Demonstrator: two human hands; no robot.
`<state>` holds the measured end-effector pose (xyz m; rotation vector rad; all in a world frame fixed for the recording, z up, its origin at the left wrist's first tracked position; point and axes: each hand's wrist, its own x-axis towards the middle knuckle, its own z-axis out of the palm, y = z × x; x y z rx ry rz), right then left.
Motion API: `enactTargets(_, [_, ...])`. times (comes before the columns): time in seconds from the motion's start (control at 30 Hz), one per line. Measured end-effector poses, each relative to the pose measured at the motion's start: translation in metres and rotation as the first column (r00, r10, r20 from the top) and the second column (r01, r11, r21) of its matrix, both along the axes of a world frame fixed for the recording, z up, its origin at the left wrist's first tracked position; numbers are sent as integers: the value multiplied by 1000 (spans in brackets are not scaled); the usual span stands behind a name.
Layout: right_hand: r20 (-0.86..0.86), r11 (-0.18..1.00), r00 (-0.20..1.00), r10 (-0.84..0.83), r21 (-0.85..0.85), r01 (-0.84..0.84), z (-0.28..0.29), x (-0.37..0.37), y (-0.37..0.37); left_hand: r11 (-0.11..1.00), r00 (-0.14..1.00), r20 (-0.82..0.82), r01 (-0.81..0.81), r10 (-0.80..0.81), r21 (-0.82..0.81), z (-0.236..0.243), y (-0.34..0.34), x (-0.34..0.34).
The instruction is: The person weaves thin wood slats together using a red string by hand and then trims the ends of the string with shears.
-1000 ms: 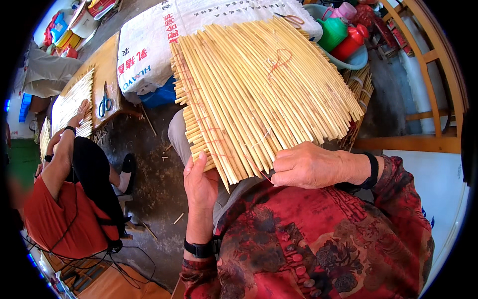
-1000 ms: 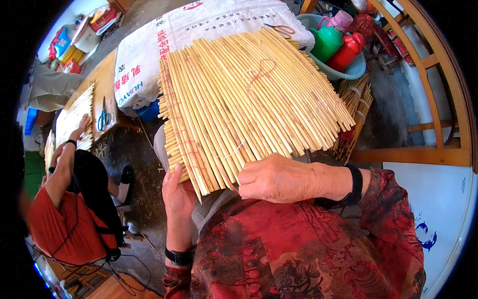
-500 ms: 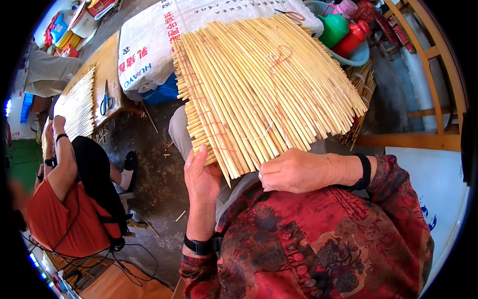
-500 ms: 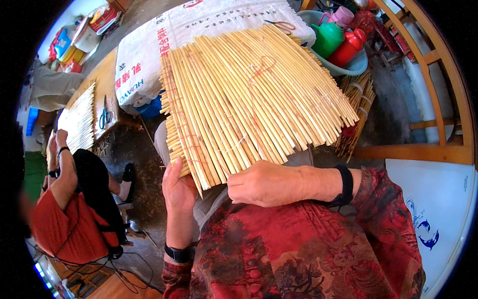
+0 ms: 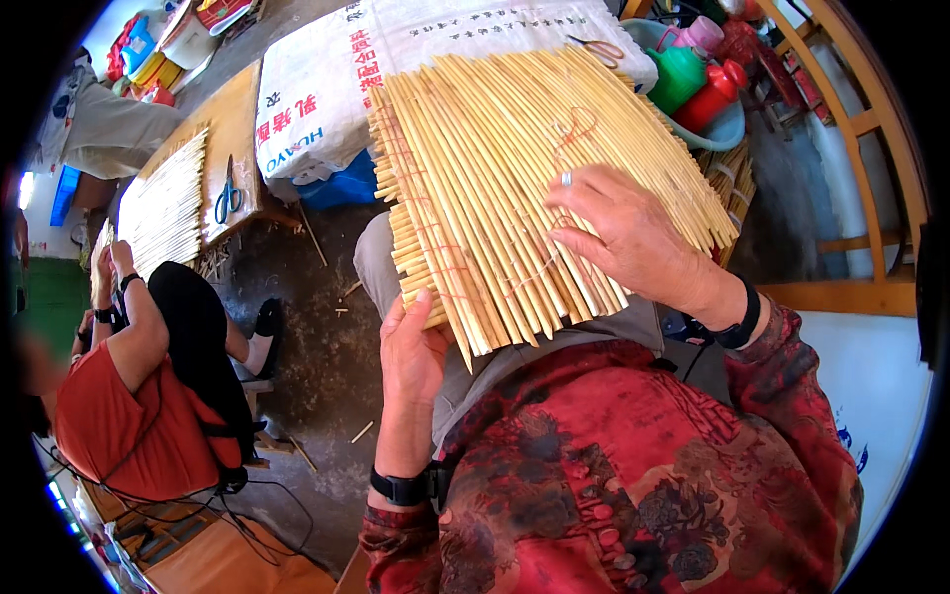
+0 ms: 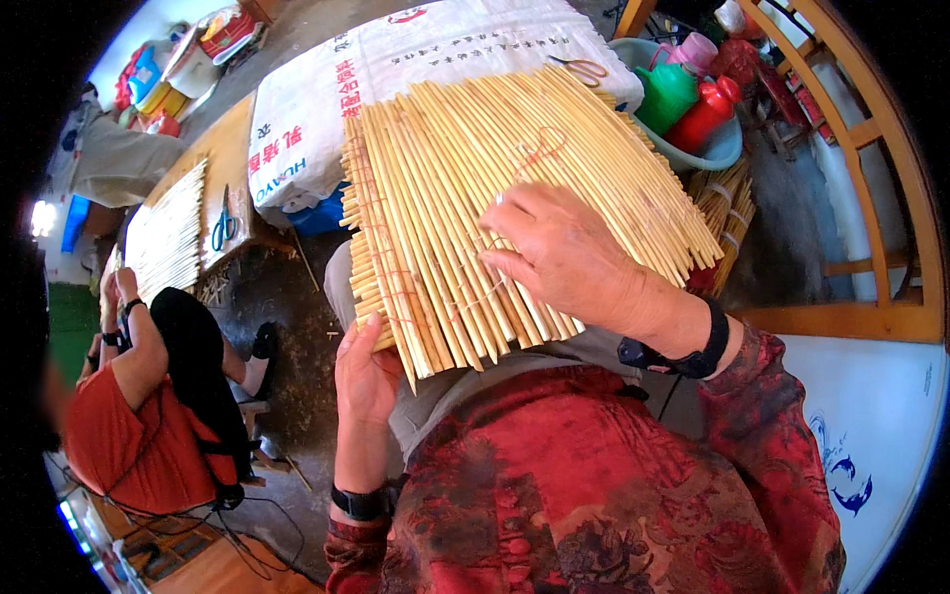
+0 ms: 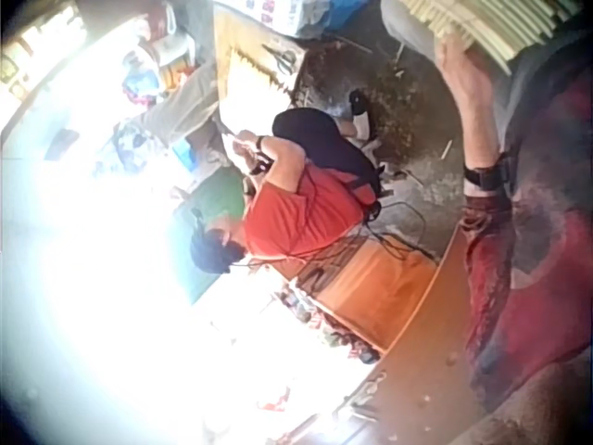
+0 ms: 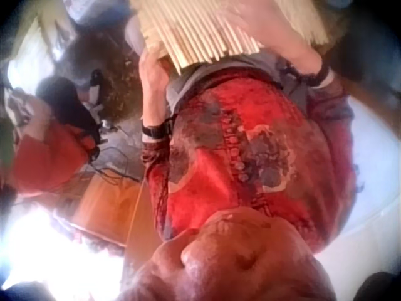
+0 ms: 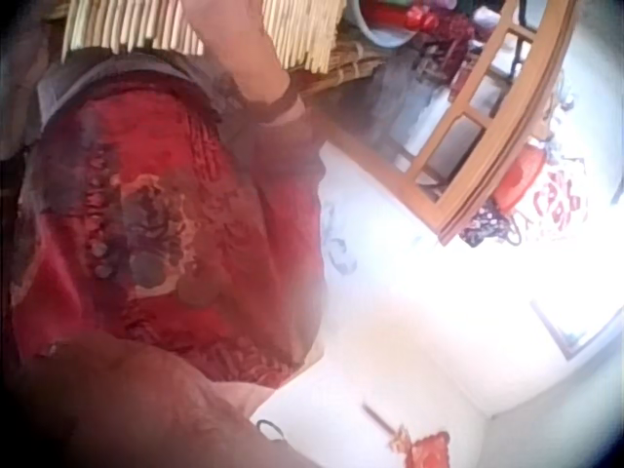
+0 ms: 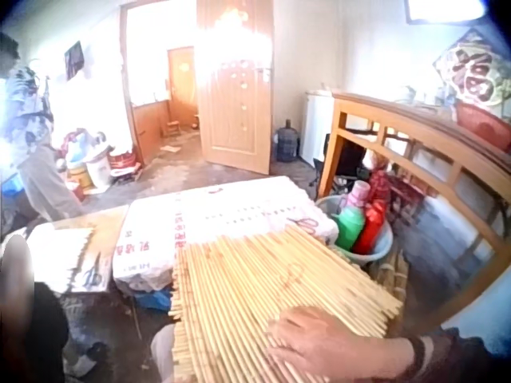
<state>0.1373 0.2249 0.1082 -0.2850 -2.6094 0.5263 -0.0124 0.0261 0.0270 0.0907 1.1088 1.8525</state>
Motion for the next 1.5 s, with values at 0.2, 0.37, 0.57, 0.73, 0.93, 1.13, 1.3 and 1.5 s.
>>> enactTargets(0.2, [133,956,948,289,-95,-278,-5,-27,-27,1000,1000,-27,-10,11,26,1,1,2])
enactTargets(0.37, [318,913,887,335,-342,-223,-15,-46,-35,999,1000,1,-17,17,49,0,1,5])
enactTargets(0.57, [448,857,807,384,-499,-130,-16,-60,-31,993,999,-23,45,-43,109,-2,-1,5])
enactTargets(0.73, [486,839,750,448,-518,-166,-17,-70,-24,983,997,6,69,-71,171,-5,-4,4])
enactTargets(0.93, [450,797,771,451,-592,-121,-17,-67,-25,984,997,-4,72,-73,161,-10,-3,0])
enactTargets(1.13, [365,766,846,388,-639,-75,-22,-50,-14,960,984,159,30,-77,280,-5,-6,10])
enactTargets(1.3, [315,767,911,266,-641,-2,-27,-30,-16,953,977,119,140,-177,270,-6,0,13])
enactTargets(1.5, [254,788,917,307,-609,-95,-34,-26,-18,970,974,173,107,-147,219,-7,10,18])
